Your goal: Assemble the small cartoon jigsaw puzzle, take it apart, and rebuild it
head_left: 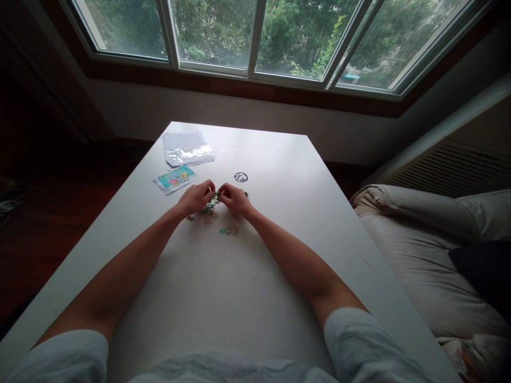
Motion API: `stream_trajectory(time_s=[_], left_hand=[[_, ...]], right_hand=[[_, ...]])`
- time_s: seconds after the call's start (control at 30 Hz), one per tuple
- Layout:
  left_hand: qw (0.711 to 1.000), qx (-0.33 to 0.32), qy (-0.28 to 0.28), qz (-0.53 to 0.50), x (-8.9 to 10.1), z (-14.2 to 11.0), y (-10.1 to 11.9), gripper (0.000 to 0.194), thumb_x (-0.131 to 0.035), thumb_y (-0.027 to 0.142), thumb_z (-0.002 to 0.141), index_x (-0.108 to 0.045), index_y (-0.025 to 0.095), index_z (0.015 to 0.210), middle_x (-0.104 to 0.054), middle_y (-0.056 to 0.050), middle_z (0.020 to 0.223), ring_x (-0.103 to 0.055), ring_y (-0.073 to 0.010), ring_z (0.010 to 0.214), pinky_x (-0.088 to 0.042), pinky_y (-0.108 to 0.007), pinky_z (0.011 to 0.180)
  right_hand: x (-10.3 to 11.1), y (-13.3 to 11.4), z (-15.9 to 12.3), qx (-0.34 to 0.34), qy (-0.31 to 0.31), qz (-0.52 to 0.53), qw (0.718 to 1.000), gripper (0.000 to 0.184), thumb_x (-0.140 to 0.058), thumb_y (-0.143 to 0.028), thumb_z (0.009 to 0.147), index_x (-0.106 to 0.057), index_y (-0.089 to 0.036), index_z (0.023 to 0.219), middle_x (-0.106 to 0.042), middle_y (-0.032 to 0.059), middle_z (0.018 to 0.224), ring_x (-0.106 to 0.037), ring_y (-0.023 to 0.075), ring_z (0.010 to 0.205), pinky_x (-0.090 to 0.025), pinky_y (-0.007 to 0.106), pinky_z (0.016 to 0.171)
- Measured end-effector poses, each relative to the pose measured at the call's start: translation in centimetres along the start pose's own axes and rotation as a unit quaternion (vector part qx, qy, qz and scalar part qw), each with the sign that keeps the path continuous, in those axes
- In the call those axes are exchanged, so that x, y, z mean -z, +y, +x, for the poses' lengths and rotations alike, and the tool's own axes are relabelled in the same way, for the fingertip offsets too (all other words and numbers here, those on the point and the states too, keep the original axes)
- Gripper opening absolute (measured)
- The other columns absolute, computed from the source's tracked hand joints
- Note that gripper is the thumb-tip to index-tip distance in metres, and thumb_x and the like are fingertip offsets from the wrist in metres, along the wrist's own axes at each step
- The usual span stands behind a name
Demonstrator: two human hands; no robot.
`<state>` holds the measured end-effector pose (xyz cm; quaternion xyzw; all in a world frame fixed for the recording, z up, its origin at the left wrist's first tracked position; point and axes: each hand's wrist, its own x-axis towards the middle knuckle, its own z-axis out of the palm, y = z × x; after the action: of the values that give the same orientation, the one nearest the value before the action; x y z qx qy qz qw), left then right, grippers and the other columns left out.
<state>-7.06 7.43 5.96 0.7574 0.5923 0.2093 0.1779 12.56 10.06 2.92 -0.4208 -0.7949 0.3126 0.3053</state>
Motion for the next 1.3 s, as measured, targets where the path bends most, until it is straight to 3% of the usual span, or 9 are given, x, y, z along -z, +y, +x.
stream_trajectory(time_s=[0.3, 0.53, 0.87, 1.1, 1.3], left_hand=[[0.999, -0.027, -0.011, -0.027, -0.1, 0.0, 0.1, 0.013, -0.056, 0.033, 0.087, -0.06, 0.024, 0.096, -0.068, 0.003, 0.073, -0.056, -0.0142, 0.063, -0.036, -0.025, 0.059], [0.998, -0.032, -0.021, -0.056, -0.2, 0.0, 0.0, 0.019, -0.054, 0.036, 0.09, -0.057, 0.024, 0.104, -0.062, 0.006, 0.065, -0.052, -0.0133, 0.058, -0.035, -0.025, 0.058], [0.996, 0.003, 0.009, 0.093, 0.0, 0.0, 0.0, 0.019, -0.054, 0.036, 0.087, -0.066, 0.023, 0.094, -0.071, -0.002, 0.083, -0.062, -0.0194, 0.073, -0.038, -0.029, 0.063], [0.99, 0.003, -0.021, 0.139, 1.0, 0.1, -0.5, 0.021, -0.054, 0.038, 0.088, -0.066, 0.021, 0.088, -0.071, -0.005, 0.087, -0.063, -0.0206, 0.077, -0.039, -0.029, 0.062], [0.988, -0.029, -0.012, 0.153, 0.6, 0.2, -1.6, 0.026, -0.052, 0.039, 0.091, -0.068, 0.02, 0.098, -0.067, -0.009, 0.101, -0.061, -0.0252, 0.097, -0.047, -0.034, 0.082]], right_hand=[[0.0, -0.2, -0.1, -0.003, -0.012, -0.023, 1.0, 0.02, -0.056, -0.032, 0.09, -0.067, -0.02, 0.101, -0.068, -0.0034, 0.078, -0.056, 0.0104, 0.07, -0.039, 0.021, 0.069], [-0.4, 0.6, 0.0, 0.0, 0.031, -0.036, 0.999, 0.015, -0.061, -0.032, 0.089, -0.071, -0.021, 0.094, -0.069, -0.0017, 0.078, -0.057, 0.0123, 0.07, -0.04, 0.023, 0.07], [-0.6, 0.9, 0.2, 0.026, 0.038, 0.006, 0.999, 0.02, -0.061, -0.022, 0.087, -0.075, -0.024, 0.1, -0.074, -0.0008, 0.084, -0.064, 0.015, 0.076, -0.046, 0.027, 0.077], [-0.3, 1.6, 0.6, 0.034, 0.008, 0.119, 0.992, 0.022, -0.061, -0.034, 0.088, -0.072, -0.023, 0.103, -0.068, -0.0033, 0.071, -0.06, 0.012, 0.063, -0.047, 0.025, 0.067], [0.2, 4.1, 2.0, 0.008, 0.11, 0.167, 0.98, 0.024, -0.06, -0.039, 0.088, -0.07, -0.022, 0.102, -0.072, 0.004, 0.098, -0.067, 0.0185, 0.091, -0.054, 0.034, 0.087]])
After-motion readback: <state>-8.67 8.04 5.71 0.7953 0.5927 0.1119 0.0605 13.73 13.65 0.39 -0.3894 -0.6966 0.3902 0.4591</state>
